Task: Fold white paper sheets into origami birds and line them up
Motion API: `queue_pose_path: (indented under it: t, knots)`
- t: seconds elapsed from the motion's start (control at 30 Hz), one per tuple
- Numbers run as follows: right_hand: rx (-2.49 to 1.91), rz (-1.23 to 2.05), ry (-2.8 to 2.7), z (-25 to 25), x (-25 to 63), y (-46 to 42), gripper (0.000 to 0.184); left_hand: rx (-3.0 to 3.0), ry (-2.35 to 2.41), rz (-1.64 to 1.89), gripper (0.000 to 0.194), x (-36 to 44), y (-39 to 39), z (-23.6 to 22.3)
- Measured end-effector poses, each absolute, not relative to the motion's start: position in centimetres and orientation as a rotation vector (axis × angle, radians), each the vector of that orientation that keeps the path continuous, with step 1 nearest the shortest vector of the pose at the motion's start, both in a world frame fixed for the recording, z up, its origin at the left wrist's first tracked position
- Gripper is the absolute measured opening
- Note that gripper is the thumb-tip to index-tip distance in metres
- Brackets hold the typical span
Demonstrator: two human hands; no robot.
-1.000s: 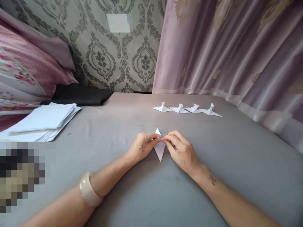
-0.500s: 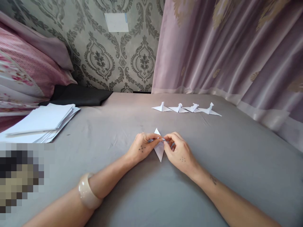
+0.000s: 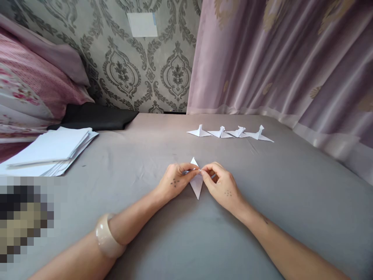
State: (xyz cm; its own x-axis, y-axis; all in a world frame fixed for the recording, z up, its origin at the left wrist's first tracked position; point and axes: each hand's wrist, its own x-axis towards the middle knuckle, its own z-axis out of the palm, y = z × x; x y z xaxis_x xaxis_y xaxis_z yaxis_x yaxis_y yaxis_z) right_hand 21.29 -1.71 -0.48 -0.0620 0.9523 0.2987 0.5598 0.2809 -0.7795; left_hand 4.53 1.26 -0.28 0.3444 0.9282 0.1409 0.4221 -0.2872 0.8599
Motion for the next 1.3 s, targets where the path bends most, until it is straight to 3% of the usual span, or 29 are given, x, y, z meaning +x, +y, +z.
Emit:
queue_pose_path:
  t: [0.47, 0.97, 1.3]
  knots:
    - [-1.376, 0.665, -1.715, -0.5, 21.5, -1.7, 0.012, 1.833, 1.149, 0.9, 0.022, 4.7, 1.0, 0.3]
    - [-1.339, 0.312, -1.832, -0.9, 21.3, -2.1, 0.008, 1.845, 1.128, 0.886, 0.022, 4.5, 1.1, 0.0]
    - [-1.378, 0.347, -1.774, -1.2, 21.3, -1.8, 0.009, 1.852, 1.088, 0.86, 0.018, 4.4, 1.5, -0.8]
